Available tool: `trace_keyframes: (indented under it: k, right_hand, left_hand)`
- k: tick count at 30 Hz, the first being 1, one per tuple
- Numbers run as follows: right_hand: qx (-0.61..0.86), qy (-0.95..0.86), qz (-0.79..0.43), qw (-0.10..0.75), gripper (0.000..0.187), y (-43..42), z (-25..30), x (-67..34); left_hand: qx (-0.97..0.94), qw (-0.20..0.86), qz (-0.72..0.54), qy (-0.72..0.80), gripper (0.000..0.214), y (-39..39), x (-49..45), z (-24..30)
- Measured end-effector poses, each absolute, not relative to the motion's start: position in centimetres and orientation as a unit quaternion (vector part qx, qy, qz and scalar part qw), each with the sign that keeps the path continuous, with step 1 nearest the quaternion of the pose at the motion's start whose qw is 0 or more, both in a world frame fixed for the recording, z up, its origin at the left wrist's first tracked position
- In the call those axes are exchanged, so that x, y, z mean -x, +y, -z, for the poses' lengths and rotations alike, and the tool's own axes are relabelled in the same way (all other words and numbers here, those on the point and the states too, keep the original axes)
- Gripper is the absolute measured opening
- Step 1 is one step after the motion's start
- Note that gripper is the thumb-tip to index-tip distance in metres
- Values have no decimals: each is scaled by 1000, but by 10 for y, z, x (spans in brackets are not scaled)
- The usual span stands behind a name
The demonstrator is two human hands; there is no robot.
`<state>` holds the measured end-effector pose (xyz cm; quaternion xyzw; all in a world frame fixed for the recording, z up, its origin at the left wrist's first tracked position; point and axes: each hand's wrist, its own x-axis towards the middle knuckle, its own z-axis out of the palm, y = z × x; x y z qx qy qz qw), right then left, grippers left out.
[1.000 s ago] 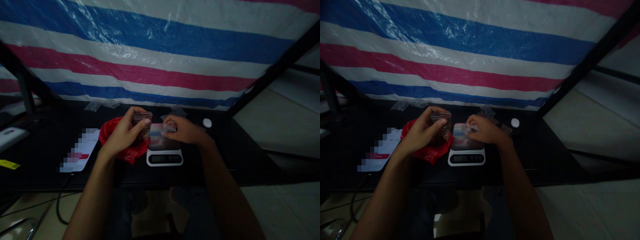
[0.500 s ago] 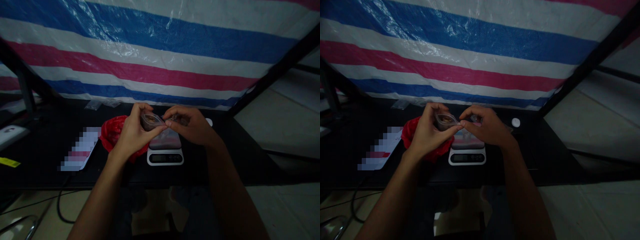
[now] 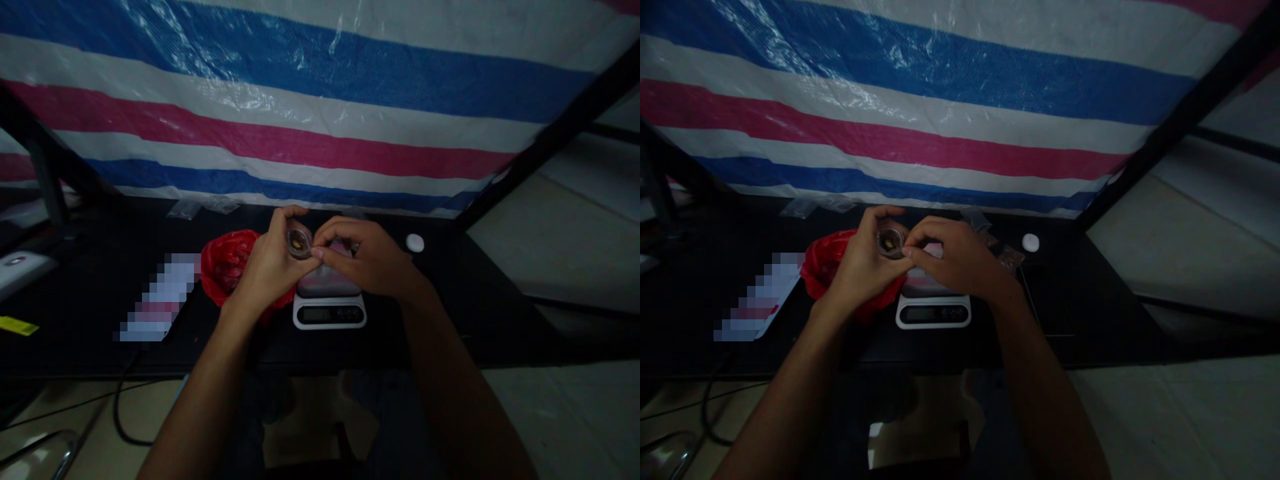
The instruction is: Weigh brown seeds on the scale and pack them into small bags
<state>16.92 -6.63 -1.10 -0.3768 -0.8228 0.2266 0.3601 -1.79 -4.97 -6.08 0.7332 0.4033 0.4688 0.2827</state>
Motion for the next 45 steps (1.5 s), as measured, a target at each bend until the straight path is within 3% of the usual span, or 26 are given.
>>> trace_keyframes:
  k: [3,7,15,20,26,33,45]
  right_hand:
    - [381,-819,-206,375,7,-61,15,-174]
    - [411,-796,-185,405,10,-56,16,-185]
    - [391,-804,-205,398,9,-57,18,-180]
    - [396,-805,-218,384,10,-56,17,-181]
    - [398,-796,-222,399,9,-57,21,-177]
    - [372,-819,-193,392,9,-58,22,-169]
    - [367,-804,-184,431,14,-62,15,-175]
  left_hand:
    - [-713,340,-485,377,65,-49,24,57]
    - [-678,402,-504,351,38,-50,34,47]
    - [-677,334,-511,410,25,-52,36,41]
    - [-706,275,-493,427,26,-53,35,41]
    - [-693,396,-477,369,25,-53,33,43]
    - [-734,276,-483,390,17,-56,26,39]
    - [-685,318,-536,377,12,-64,28,30]
